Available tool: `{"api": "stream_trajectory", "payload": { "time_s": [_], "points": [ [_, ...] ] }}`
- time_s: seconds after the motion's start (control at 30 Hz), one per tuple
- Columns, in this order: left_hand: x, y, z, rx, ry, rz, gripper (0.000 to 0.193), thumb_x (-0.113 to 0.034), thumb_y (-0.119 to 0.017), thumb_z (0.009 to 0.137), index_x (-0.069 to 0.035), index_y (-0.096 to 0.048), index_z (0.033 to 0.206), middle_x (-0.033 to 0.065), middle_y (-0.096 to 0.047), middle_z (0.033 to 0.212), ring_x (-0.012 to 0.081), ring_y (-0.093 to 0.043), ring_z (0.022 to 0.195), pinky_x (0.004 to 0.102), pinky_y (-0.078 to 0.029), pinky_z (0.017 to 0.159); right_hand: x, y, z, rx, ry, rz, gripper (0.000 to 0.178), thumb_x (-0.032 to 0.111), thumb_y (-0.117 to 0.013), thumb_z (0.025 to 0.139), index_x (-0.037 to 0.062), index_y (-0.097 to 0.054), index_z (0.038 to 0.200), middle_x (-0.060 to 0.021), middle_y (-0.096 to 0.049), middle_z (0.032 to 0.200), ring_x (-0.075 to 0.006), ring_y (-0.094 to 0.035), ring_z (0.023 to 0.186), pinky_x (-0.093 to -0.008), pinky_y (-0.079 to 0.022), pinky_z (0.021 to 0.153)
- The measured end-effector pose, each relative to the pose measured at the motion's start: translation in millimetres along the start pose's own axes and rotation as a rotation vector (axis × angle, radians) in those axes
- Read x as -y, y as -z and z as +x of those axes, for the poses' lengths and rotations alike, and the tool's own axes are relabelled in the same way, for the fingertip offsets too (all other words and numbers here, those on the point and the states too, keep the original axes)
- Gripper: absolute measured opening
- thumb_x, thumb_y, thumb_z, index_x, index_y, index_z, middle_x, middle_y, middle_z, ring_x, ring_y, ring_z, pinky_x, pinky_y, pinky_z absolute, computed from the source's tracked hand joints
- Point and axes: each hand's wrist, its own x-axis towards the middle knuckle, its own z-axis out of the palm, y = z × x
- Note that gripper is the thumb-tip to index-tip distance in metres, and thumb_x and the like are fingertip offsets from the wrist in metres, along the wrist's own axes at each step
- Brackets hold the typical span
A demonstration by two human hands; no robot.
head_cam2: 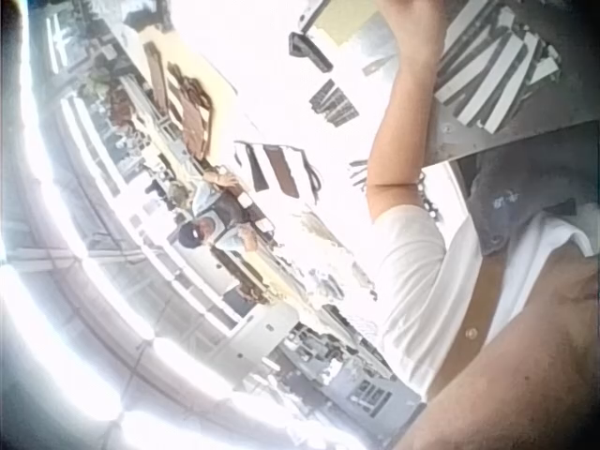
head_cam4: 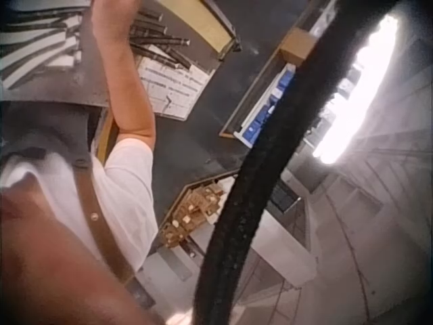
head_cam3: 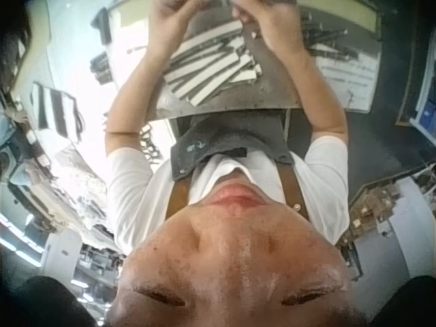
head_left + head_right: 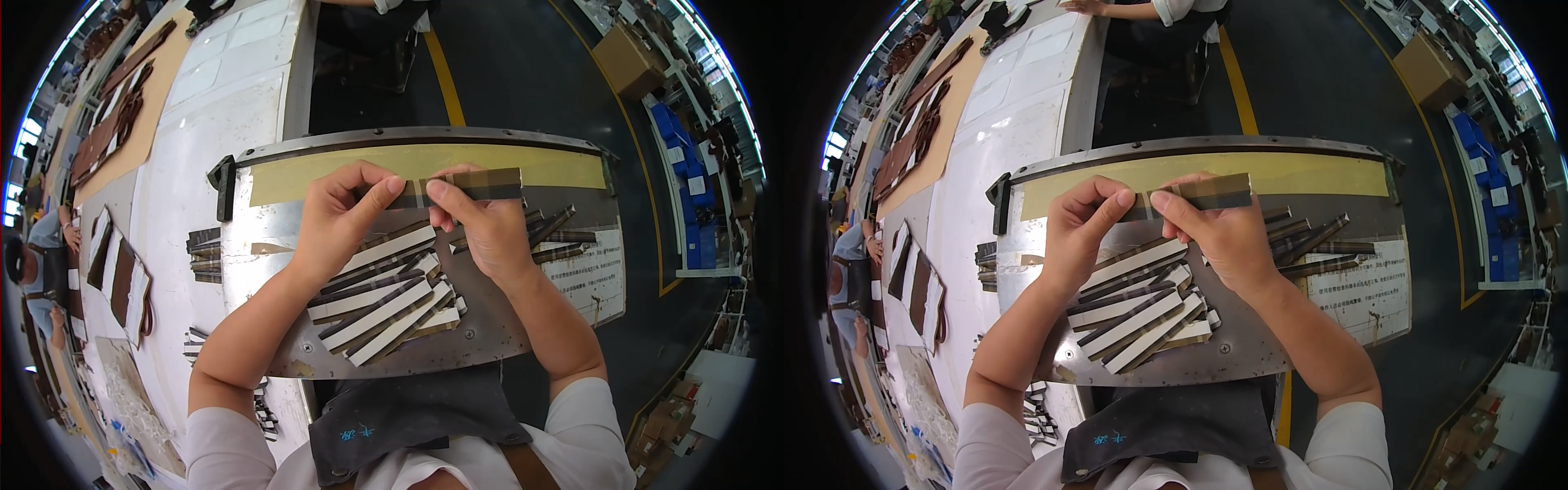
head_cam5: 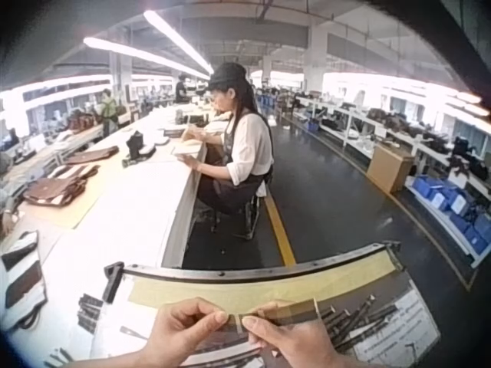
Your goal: Applying adhesive strips and aligning striped leather components for assembly.
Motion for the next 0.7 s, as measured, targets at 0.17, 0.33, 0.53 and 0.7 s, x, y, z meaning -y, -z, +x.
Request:
{"api": "stream_trajectory", "payload": {
  "time_s": [0.17,0.33,0.53,0.7],
  "points": [
    [-25,-7,-7,0.042,-0.191,0.149,0.012,-0.003,-0.071,0.087,0.002,-0.069,0.098,0.0065,-0.071,0.092,0.0114,-0.064,0.083,0.0266,-0.051,0.075,12,0,-8,0.054,0.142,-0.151,0.012,0.005,-0.073,0.086,-0.0017,-0.068,0.094,-0.0036,-0.065,0.079,-0.0073,-0.059,0.067,-0.0204,-0.046,0.06],
    [-69,-8,-24,0.352,-0.655,0.48,0.016,0.008,-0.073,0.074,0.003,-0.07,0.089,0.016,-0.07,0.088,0.0282,-0.067,0.08,0.0334,-0.052,0.072,55,10,-46,0.289,0.373,-0.406,0.011,0.005,-0.07,0.088,-0.0022,-0.069,0.096,-0.0058,-0.066,0.086,-0.0144,-0.064,0.083,-0.0244,-0.05,0.067],
    [-50,-31,-85,0.34,-0.92,0.7,0.019,-0.009,-0.076,0.069,-0.005,-0.071,0.087,0.0085,-0.071,0.094,0.0275,-0.064,0.086,0.0385,-0.047,0.072,52,34,-116,0.41,-0.653,0.164,0.02,0.011,-0.064,0.094,-0.0059,-0.068,0.104,-0.0116,-0.07,0.088,-0.0157,-0.069,0.079,-0.0235,-0.052,0.064],
    [-16,-52,-151,-0.113,-0.588,0.932,0.036,-0.009,-0.078,0.06,-0.017,-0.075,0.095,0.0106,-0.063,0.126,0.0251,-0.055,0.11,0.0442,-0.044,0.082,14,27,-166,0.244,-0.385,-0.203,0.022,0.014,-0.062,0.096,-0.0027,-0.069,0.109,-0.0078,-0.072,0.085,-0.0158,-0.07,0.072,-0.0215,-0.051,0.059]
  ]
}}
